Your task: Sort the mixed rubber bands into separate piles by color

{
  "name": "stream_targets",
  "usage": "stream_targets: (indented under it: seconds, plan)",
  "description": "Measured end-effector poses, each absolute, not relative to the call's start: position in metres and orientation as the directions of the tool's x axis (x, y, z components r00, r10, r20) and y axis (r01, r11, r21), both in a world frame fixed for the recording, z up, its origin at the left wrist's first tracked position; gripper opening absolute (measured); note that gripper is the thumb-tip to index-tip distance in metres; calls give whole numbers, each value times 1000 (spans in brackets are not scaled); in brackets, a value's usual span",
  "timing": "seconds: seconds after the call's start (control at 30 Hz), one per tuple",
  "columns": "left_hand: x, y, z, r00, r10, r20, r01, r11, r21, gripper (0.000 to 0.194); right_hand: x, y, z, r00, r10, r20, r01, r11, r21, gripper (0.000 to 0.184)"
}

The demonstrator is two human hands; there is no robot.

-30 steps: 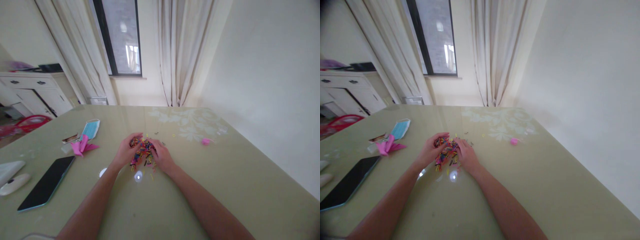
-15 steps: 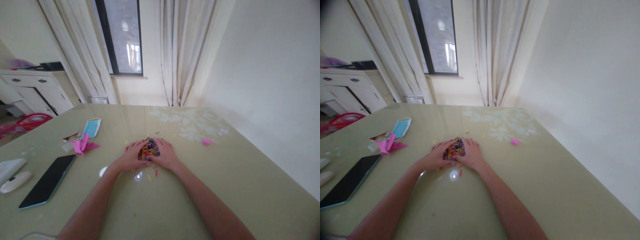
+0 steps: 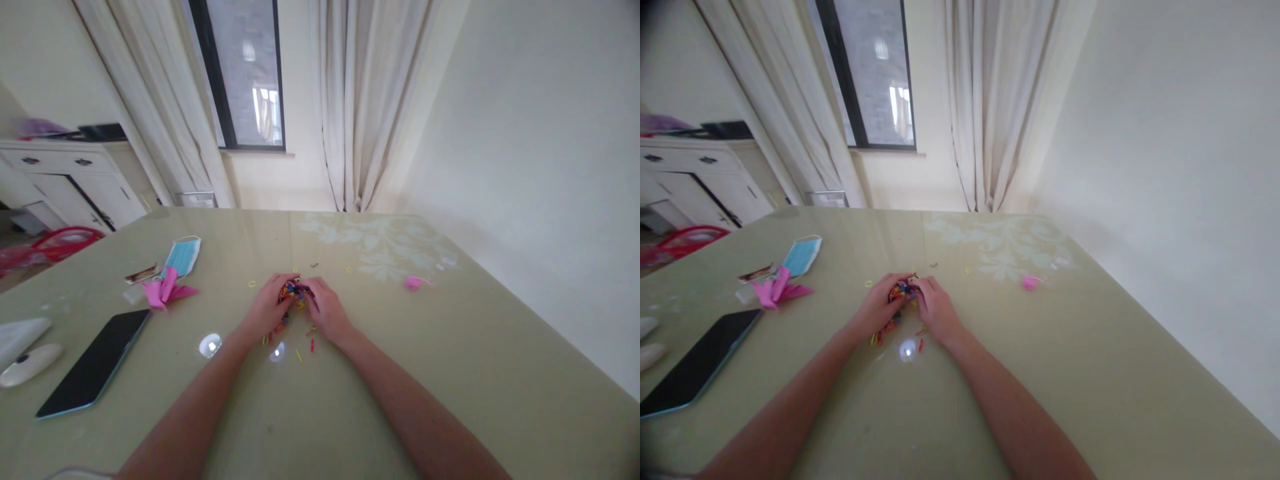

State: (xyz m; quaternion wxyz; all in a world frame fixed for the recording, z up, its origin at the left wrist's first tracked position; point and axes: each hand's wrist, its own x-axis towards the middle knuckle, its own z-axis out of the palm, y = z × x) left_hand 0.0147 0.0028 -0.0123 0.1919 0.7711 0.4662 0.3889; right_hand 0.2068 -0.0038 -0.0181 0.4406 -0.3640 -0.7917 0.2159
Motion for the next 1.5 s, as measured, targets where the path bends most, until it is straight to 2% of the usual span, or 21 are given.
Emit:
stream_targets:
  seconds: [0.1, 0.33, 0.57, 0.73, 0.8, 0.83, 0.93, 1.0, 1.03, 1.13, 1.17, 1.23, 1.4, 1.5]
  plan:
    - [12, 3, -8, 211, 865, 456, 509, -496, 704, 43, 207, -4, -16, -346, 746, 569, 351, 665, -659, 32]
    - [8, 1, 2, 169, 907, 386, 392, -421, 818, 53, 208, -5, -15, -325, 753, 573, 344, 658, -670, 40]
    - [11, -2, 9, 161, 922, 352, 427, -386, 818, 34, 209, -5, -14, -314, 777, 545, 377, 629, -680, 33]
    - [7, -3, 11, 213, 934, 285, 364, -347, 864, 40, 209, -9, -6, -320, 786, 529, 402, 618, -675, 27]
    - [-1, -5, 14, 257, 932, 254, 425, -345, 837, 43, 212, -9, -3, -333, 804, 493, 454, 595, -663, 24]
    - [-5, -6, 15, 287, 926, 246, 482, -362, 798, 46, 213, -10, -2, -344, 818, 461, 497, 575, -649, 29]
    - [-18, -9, 14, 404, 890, 211, 643, -440, 627, 66, 220, -10, -2, -409, 849, 334, 628, 527, -573, 70]
    - [-20, -10, 10, 446, 876, 182, 678, -463, 571, 78, 221, -11, -4, -458, 845, 275, 663, 531, -527, 78]
    - [-19, -9, 7, 449, 875, 182, 675, -465, 573, 77, 220, -11, -5, -477, 838, 264, 665, 541, -515, 72]
    - [-8, -6, 0, 431, 869, 242, 606, -477, 636, 51, 212, -11, -9, -482, 825, 295, 639, 562, -525, 38]
    - [-4, -5, -2, 418, 867, 270, 578, -483, 657, 45, 209, -11, -10, -467, 826, 317, 625, 561, -543, 32]
    - [3, -3, -4, 378, 870, 317, 537, -485, 690, 43, 205, -10, -12, -418, 831, 366, 583, 555, -593, 31]
    - [13, -4, -6, 298, 891, 343, 476, -450, 755, 61, 202, -9, -10, -313, 804, 506, 400, 594, -698, 36]
    - [15, -4, -4, 246, 896, 371, 471, -445, 762, 58, 202, -10, -8, -314, 789, 527, 343, 612, -712, 39]
